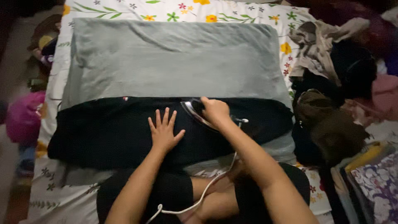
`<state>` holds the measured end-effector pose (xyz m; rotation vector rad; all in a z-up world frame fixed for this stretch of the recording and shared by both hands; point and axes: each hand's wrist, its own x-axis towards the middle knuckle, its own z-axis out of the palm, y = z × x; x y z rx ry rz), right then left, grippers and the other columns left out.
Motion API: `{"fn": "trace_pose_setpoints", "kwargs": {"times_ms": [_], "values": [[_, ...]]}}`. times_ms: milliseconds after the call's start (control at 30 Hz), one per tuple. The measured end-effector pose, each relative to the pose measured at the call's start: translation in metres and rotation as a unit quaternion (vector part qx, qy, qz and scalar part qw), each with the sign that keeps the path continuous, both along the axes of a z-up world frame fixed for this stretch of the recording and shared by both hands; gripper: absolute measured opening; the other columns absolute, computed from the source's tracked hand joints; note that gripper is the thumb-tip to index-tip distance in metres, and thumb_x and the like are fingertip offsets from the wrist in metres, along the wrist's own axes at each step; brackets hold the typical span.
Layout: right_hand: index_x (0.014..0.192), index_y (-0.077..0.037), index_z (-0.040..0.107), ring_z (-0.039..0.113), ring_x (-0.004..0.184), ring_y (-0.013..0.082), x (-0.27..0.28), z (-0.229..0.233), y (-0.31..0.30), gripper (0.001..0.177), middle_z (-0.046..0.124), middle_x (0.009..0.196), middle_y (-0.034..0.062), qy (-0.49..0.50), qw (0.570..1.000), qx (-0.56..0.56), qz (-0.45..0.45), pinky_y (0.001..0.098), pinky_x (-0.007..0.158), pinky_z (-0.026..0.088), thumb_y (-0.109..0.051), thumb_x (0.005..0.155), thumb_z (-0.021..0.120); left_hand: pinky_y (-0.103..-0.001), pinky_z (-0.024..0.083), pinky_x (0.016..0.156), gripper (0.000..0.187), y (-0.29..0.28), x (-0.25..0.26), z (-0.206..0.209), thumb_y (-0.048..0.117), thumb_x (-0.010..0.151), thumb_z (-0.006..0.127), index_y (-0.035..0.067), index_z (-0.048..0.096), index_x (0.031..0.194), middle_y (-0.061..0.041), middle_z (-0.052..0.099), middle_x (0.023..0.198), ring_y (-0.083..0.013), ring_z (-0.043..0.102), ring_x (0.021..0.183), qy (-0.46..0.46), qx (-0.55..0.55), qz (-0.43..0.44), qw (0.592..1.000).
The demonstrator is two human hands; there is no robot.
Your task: The person irons a black pair of pants laid out on a bed. They use a steam iron to smooth the fabric, frequently adjusting the garment's position and folding sections to ensure even coverage.
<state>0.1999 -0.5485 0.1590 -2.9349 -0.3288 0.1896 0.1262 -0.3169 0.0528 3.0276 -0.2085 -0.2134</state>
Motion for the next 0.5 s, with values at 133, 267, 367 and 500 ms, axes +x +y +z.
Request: {"fn": "trace_pose_setpoints", "kwargs": {"times_ms": [133,267,367,500], "values": [[0.122,-0.019,0.066,0.072,0.087,0.0403,-0.012,-0.001,-0.095,0.039,0.075,0.094,0.0182,0.028,0.994,-0.045,-0.096,0.0531,0.075,0.057,-0.025,0.083,0.072,-0.071,-0.002,0.118,0.103,-0.014,-0.004,0.015,0.079,0.082,0.051,0.028,0.015,0.164,-0.004,0.001,0.173,-0.0412,-0.008,0.156,0.024,-0.018,0.014,0.999],[0.133,-0.019,0.064,0.071,0.097,0.0427,-0.031,-0.004,-0.201,0.052,0.073,0.107,0.0215,0.029,0.969,-0.075,-0.232,0.0549,0.082,0.056,-0.028,0.083,0.074,-0.071,-0.002,0.117,0.103,-0.015,-0.003,0.014,0.081,0.082,0.048,0.027,0.015,0.163,-0.006,0.000,0.172,-0.0416,-0.009,0.155,-0.004,-0.008,0.008,1.000],[0.134,-0.018,0.065,0.069,0.105,0.0431,-0.040,-0.015,-0.248,0.052,0.071,0.117,0.0212,0.014,0.944,-0.070,-0.323,0.0552,0.088,0.054,-0.030,0.084,0.073,-0.070,-0.002,0.116,0.104,-0.016,-0.001,0.015,0.082,0.081,0.048,0.027,0.014,0.163,-0.007,-0.002,0.171,-0.0421,-0.010,0.155,0.032,0.019,0.014,0.999],[0.134,-0.021,0.067,0.070,0.108,0.0411,-0.047,-0.026,-0.254,0.050,0.073,0.120,0.0193,-0.013,0.954,-0.046,-0.296,0.0528,0.093,0.055,-0.032,0.085,0.071,-0.068,-0.001,0.118,0.102,-0.020,-0.005,0.014,0.078,0.082,0.050,0.026,0.015,0.163,-0.007,0.000,0.172,-0.0419,-0.008,0.156,0.012,0.014,0.023,1.000]]}}
